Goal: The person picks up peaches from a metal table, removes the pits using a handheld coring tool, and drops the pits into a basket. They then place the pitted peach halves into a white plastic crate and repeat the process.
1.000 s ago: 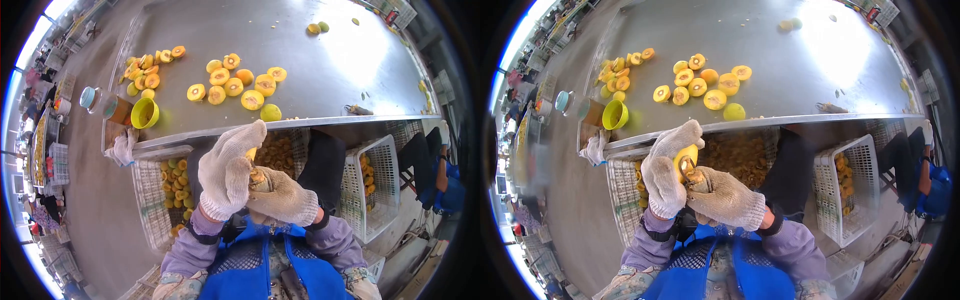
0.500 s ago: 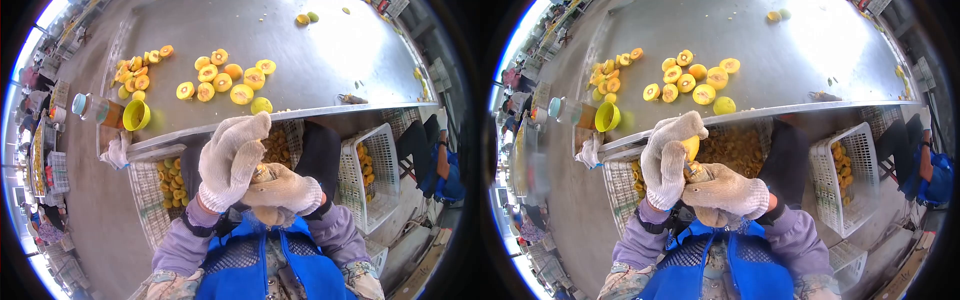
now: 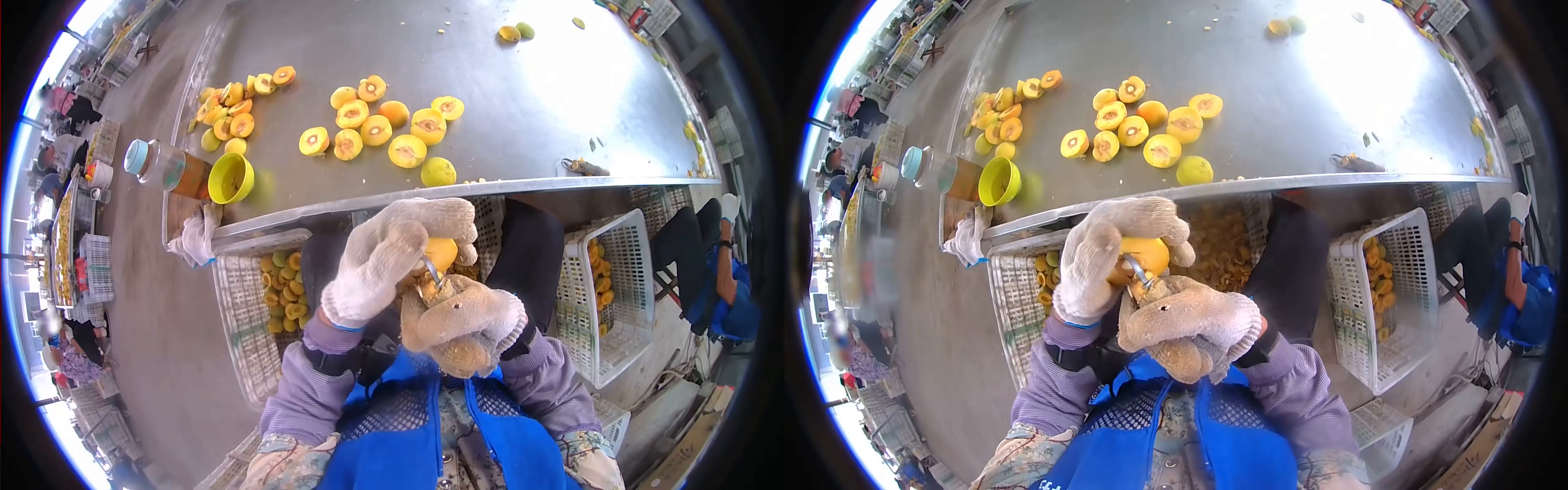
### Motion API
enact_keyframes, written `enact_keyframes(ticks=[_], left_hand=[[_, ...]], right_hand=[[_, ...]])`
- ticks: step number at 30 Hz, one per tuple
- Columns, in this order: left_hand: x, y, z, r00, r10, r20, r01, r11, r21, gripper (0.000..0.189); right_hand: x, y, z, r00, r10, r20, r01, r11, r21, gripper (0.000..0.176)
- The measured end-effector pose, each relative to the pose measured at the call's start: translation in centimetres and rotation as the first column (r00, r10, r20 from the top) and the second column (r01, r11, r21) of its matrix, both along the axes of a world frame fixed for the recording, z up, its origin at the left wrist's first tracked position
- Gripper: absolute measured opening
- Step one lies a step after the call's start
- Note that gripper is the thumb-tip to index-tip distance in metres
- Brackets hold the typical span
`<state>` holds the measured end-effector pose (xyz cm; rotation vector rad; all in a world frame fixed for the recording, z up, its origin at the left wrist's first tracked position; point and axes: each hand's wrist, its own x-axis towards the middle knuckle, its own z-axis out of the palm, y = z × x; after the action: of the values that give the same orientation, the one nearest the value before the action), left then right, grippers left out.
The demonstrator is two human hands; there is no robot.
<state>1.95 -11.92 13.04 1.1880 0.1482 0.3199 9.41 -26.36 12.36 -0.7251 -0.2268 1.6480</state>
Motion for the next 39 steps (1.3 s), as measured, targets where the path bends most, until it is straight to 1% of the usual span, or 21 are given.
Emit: enact_keyframes(ticks=[2,5,7,11,15,17,18,20,22,24,25,26,28,31,32,33,34,35,36,38,39], left_hand=[[0.0,0.6,0.9,0.996,-0.008,-0.090,0.005,0.999,-0.033,0.054],[-0.2,0.8,0.8,0.973,-0.045,-0.227,0.085,0.982,0.169,0.055],[-0.5,-0.2,-0.2,0.995,0.097,-0.012,-0.096,0.991,0.091,0.055],[-1.0,-0.8,-0.8,0.996,0.084,0.003,-0.080,0.964,-0.252,0.044],[-0.5,-0.2,0.3,0.997,0.030,-0.064,-0.044,0.970,-0.238,0.038],[0.1,0.3,0.8,0.990,0.008,-0.140,0.016,0.985,0.172,0.046],[0.4,0.7,0.4,0.990,0.007,-0.141,0.017,0.985,0.170,0.046],[0.6,1.6,-0.9,0.988,-0.014,0.155,-0.072,0.844,0.531,0.042],[0.0,1.1,-1.1,0.987,-0.050,0.154,-0.027,0.885,0.464,0.046],[-0.5,-0.1,-0.8,0.996,0.023,0.089,-0.022,1.000,-0.013,0.040],[-0.4,-0.2,-1.4,0.996,-0.012,0.091,0.034,0.968,-0.247,0.051],[0.3,-0.8,-1.8,0.998,-0.021,0.063,0.054,0.808,-0.586,0.053],[0.6,-1.3,-2.3,0.999,0.008,-0.048,-0.037,0.762,-0.647,0.054],[-0.2,0.9,-1.3,0.924,0.273,-0.268,-0.314,0.942,-0.122,0.054],[-0.8,2.5,-2.9,0.881,0.416,-0.224,-0.409,0.909,0.080,0.059],[-2.6,4.9,-4.1,0.860,0.502,-0.092,-0.384,0.756,0.531,0.057],[-4.3,6.8,-4.0,0.740,0.592,-0.319,-0.515,0.804,0.296,0.050],[-5.9,8.9,-4.8,0.627,0.741,-0.241,-0.382,0.562,0.734,0.039],[-8.1,12.0,-7.4,0.566,0.810,-0.154,-0.004,0.189,0.982,0.031],[-7.6,11.9,-8.0,0.637,0.754,0.162,0.118,-0.303,0.946,0.029],[-6.2,11.7,-9.0,0.696,0.712,0.091,-0.025,-0.102,0.994,0.029]], right_hand=[[0.7,-0.3,-0.5,0.997,0.068,0.035,-0.067,0.997,-0.030,0.021],[0.6,-0.1,0.0,0.993,0.116,0.033,-0.113,0.991,-0.077,0.021],[0.0,0.3,0.9,0.993,0.058,-0.106,-0.061,0.998,-0.027,0.021],[-0.3,-0.4,-0.3,0.977,0.108,-0.183,-0.118,0.992,-0.043,0.023],[-0.4,-0.4,-0.2,0.986,0.054,-0.158,-0.059,0.998,-0.025,0.025],[-0.1,-0.4,-0.2,0.989,0.048,-0.142,-0.044,0.999,0.030,0.026],[0.1,-0.5,-0.4,0.986,0.091,-0.143,-0.094,0.995,-0.014,0.026],[0.1,-0.4,-0.9,0.980,0.133,-0.146,-0.142,0.988,-0.053,0.026],[-0.2,-0.4,-1.2,0.930,0.184,-0.319,-0.153,0.981,0.119,0.026],[-1.2,-0.2,-0.8,0.957,0.079,-0.280,-0.063,0.996,0.068,0.026],[-1.5,-0.1,-0.6,0.973,-0.027,-0.230,0.033,0.999,0.023,0.025],[-1.3,0.0,-0.9,0.973,-0.027,-0.229,0.033,0.999,0.021,0.025],[-0.5,0.7,-1.8,0.969,0.247,-0.032,-0.229,0.933,0.277,0.023],[1.3,-0.8,-2.7,0.964,0.263,0.028,-0.264,0.957,0.115,0.027],[1.3,-1.2,-3.1,0.979,0.202,-0.004,-0.201,0.976,0.079,0.029],[1.1,-1.3,-3.0,0.995,0.079,0.058,-0.085,0.990,0.116,0.025],[1.3,-1.8,-3.4,0.995,0.081,0.060,-0.088,0.988,0.124,0.025],[1.8,-2.6,-4.1,0.993,0.106,0.053,-0.106,0.994,0.004,0.023],[2.1,-2.9,-4.5,0.991,0.131,0.040,-0.126,0.985,-0.117,0.021],[2.5,-1.6,-3.1,0.981,0.191,-0.044,-0.196,0.965,-0.175,0.017],[2.0,-1.2,-3.7,0.974,0.224,-0.025,-0.223,0.941,-0.253,0.016]])
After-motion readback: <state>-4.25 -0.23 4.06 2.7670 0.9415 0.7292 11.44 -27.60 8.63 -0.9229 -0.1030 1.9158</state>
